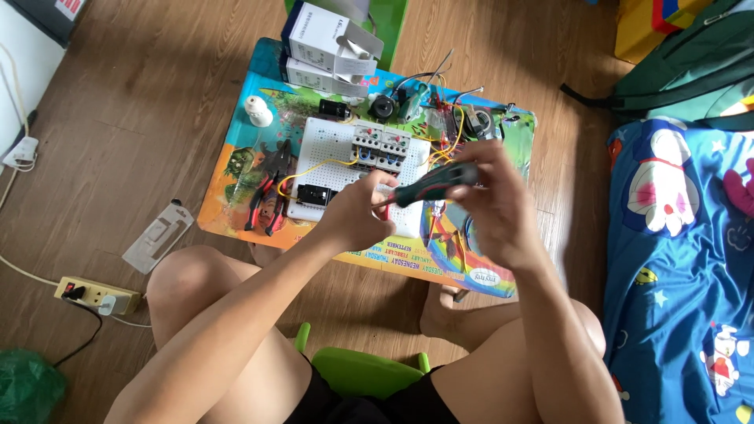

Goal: Mounting and connecting electronic components on a circuit board using a screwdriver and pliers.

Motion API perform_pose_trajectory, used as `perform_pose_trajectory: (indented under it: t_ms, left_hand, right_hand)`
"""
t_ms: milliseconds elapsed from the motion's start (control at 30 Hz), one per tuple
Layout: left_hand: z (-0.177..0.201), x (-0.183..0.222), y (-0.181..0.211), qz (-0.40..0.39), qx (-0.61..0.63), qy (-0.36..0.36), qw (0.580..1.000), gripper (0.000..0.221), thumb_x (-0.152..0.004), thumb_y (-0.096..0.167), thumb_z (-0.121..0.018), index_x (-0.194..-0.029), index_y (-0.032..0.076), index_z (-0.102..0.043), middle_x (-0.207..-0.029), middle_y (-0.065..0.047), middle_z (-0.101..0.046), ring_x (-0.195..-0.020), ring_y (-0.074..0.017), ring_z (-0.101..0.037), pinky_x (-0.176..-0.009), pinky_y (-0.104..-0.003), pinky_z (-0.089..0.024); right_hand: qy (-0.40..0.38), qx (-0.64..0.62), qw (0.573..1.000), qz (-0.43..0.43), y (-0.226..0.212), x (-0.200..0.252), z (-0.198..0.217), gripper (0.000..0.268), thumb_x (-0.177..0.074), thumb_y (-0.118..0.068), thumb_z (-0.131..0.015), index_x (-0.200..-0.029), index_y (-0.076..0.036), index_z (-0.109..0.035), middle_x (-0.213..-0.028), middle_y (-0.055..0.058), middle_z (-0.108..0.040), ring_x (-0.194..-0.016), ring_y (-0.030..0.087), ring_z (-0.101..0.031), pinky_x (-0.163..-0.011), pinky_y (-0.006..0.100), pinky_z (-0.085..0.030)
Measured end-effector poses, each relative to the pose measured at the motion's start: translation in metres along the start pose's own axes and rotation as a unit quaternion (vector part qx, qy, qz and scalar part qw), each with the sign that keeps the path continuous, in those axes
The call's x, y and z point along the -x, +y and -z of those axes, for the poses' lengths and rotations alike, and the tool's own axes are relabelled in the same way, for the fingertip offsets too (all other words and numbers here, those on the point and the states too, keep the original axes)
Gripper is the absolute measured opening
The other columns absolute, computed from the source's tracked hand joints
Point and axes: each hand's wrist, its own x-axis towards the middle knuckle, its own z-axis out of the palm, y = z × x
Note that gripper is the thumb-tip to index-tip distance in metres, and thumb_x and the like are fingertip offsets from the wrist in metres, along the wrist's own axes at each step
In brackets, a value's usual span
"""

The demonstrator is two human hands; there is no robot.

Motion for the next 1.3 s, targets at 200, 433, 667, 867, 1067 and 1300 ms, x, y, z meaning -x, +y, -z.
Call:
perform_pose_trajectory:
  t_ms: [200,433,667,867,1067,1300]
  left_hand:
    - [0.001,0.012,-0.012,-0.024,-0.071,0.025,0.997,0.070,-0.070,0.000,-0.055,-0.141,0.007,-0.054,-0.076,-0.014,-0.074,-0.076,-0.0359,-0.073,-0.078,-0.044,-0.055]
    - [-0.015,-0.034,-0.081,-0.096,-0.065,0.103,0.988,0.033,-0.063,-0.010,-0.041,-0.049,0.017,-0.027,-0.043,0.005,-0.021,-0.041,-0.0097,-0.022,-0.044,-0.028,-0.011]
    - [-0.027,-0.065,-0.114,-0.084,-0.131,0.139,0.978,0.019,-0.089,0.005,-0.056,-0.077,0.010,-0.070,-0.057,-0.008,-0.062,-0.063,-0.0340,-0.066,-0.064,-0.043,-0.057]
    - [-0.017,-0.054,-0.084,-0.087,-0.171,0.148,0.970,0.017,-0.092,0.008,-0.059,-0.079,0.012,-0.068,-0.071,-0.010,-0.069,-0.076,-0.0367,-0.072,-0.068,-0.047,-0.058]
    - [-0.009,-0.040,-0.059,-0.088,-0.174,0.189,0.962,0.011,-0.093,0.007,-0.064,-0.085,0.012,-0.070,-0.095,-0.013,-0.070,-0.099,-0.0408,-0.070,-0.079,-0.052,-0.059]
    - [-0.012,-0.047,-0.061,-0.131,-0.237,0.271,0.924,0.008,-0.086,0.011,-0.079,-0.079,0.009,-0.075,-0.124,-0.014,-0.061,-0.123,-0.0370,-0.058,-0.094,-0.049,-0.050]
  right_hand:
    - [0.251,0.080,0.949,0.174,-0.015,-0.016,0.028,0.037,-0.112,-0.029,-0.052,-0.121,0.007,-0.057,-0.108,0.019,-0.054,-0.090,0.017,-0.054,-0.065,0.028,-0.051]
    - [0.318,0.255,0.881,0.242,-0.036,-0.029,0.004,0.048,-0.115,-0.042,-0.047,-0.118,0.005,-0.057,-0.110,0.017,-0.055,-0.100,0.027,-0.052,-0.089,0.040,-0.042]
    - [0.270,0.227,0.879,0.321,-0.023,-0.042,-0.020,0.049,-0.111,-0.034,-0.058,-0.120,0.014,-0.055,-0.109,0.023,-0.046,-0.098,0.027,-0.046,-0.081,0.038,-0.049]
    - [0.267,0.229,0.875,0.333,-0.023,-0.042,-0.029,0.051,-0.110,-0.032,-0.061,-0.124,0.016,-0.053,-0.114,0.025,-0.046,-0.096,0.026,-0.048,-0.078,0.035,-0.053]
    - [0.248,0.224,0.887,0.319,-0.018,-0.050,-0.041,0.043,-0.110,-0.026,-0.065,-0.126,0.013,-0.055,-0.115,0.022,-0.047,-0.092,0.021,-0.051,-0.070,0.033,-0.060]
    - [0.204,0.259,0.892,0.309,-0.021,-0.062,-0.052,0.034,-0.107,-0.017,-0.071,-0.126,0.009,-0.058,-0.112,0.020,-0.051,-0.090,0.025,-0.058,-0.066,0.040,-0.064]
